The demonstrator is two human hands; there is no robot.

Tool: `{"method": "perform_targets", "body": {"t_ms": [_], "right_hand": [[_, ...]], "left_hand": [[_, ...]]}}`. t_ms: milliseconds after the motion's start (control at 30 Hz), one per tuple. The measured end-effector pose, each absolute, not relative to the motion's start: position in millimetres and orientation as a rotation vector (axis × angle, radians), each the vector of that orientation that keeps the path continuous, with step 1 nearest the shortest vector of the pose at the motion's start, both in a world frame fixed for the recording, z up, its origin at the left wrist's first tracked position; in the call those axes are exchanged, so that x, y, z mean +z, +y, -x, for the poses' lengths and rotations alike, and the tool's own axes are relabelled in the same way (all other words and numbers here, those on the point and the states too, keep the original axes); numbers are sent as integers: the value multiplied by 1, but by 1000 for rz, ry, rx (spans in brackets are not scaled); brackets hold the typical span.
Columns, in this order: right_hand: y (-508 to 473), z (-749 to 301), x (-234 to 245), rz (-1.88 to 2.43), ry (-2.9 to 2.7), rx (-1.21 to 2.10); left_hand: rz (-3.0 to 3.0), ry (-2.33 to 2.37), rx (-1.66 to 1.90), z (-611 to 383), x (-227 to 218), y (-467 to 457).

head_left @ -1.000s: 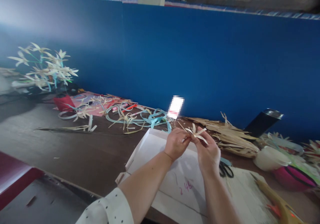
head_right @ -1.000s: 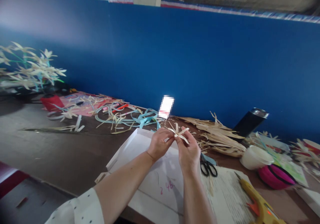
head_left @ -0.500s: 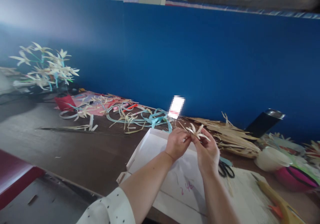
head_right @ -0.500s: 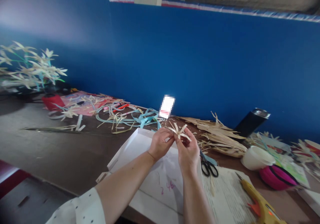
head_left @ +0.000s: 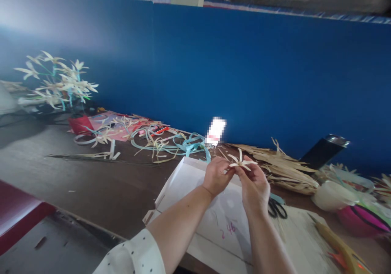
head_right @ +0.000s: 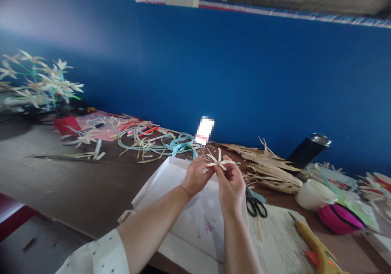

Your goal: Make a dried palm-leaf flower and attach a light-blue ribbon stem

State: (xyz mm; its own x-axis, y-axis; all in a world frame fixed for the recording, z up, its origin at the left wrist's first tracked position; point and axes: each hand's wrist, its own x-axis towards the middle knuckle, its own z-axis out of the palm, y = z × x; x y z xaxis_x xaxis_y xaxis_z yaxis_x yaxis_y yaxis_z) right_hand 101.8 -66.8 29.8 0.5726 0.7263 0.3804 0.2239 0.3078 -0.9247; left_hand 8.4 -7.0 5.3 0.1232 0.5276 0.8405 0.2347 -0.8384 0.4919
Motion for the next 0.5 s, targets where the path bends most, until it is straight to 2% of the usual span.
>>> {"method": "perform_targets", "body": {"t_ms": [333, 500], "right_hand": [[-68, -105, 35, 1310, -976, 394], [-65, -103, 30, 1176, -944, 441]], "left_hand": [[-2106, 710, 1807, -9, 6, -9], [-2088, 727, 1795, -8, 6, -9]]}}
